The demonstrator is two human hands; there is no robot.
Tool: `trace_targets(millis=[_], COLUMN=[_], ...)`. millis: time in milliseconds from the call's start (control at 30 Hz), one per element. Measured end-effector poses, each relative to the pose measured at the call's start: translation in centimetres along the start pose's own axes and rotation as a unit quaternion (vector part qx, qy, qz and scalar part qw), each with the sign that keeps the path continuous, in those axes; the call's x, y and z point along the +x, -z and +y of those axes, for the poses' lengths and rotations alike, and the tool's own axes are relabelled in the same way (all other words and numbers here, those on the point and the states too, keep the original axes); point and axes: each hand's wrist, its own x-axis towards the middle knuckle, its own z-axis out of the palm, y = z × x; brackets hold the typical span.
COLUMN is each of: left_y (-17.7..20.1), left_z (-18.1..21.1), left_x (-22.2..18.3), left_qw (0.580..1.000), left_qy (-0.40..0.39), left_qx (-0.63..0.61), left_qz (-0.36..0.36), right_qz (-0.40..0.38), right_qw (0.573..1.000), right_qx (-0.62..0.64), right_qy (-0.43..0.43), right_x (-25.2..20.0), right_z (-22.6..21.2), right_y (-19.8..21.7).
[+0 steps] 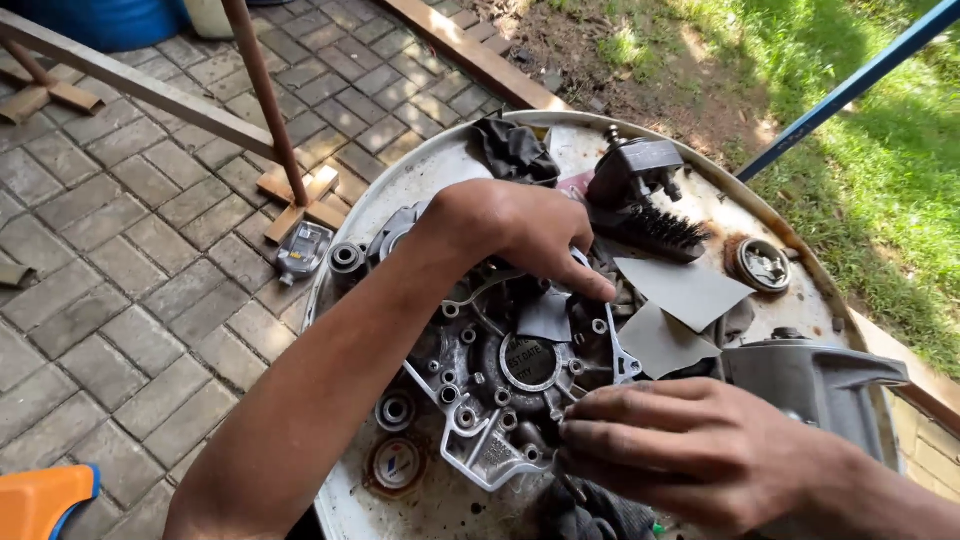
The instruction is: Sanding the interior surface of a disassembled engine casing using a small piece of sandpaper.
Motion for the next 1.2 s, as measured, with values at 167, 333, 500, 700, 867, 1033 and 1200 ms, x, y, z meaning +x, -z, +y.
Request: trace_targets(millis=[167,333,500,700,867,1033,1200], left_y=[0.1,0.0,0.2,0.2,0.4,0.4,0.6], left_z=[0.0,0.2,0.4,0.2,0.4,0.2,0.4], left_x=[-0.1,0.1,-0.4,-0.1,-0.4,-0.2,-0.6], left_qw=[1.000,0.999,1.000,0.999,1.000,1.000,1.000], left_qy=[-0.017,-0.027,-0.006,-0.011,-0.006,-0.005,-0.003], left_qx=[0.026,0.033,0.028,0.032,0.022,0.018,0.019], left_qz=[0.003,0.014,0.005,-0.004,-0.008,-0.014,-0.018], right_qz=[-0.049,-0.016,-0.004,-0.032,-0.010,-0.010,-0.078], right_qw=[0.990,0.999,1.000,0.990,0.997,0.997,0.980], right_qx=[0.125,-0.046,0.030,0.135,0.071,0.072,0.161], right_qy=[-0.035,-0.001,-0.002,0.000,-0.018,-0.001,-0.088], right_x=[0.2,0.3,1.4,1.7,1.0,0.5,-0.5], right_z=[-1.1,-0.9,-0.9,-2.1,-1.6,-0.8,-1.6], right_y=[0.1,0.0,0.8,0.9,0.4,0.3,0.3])
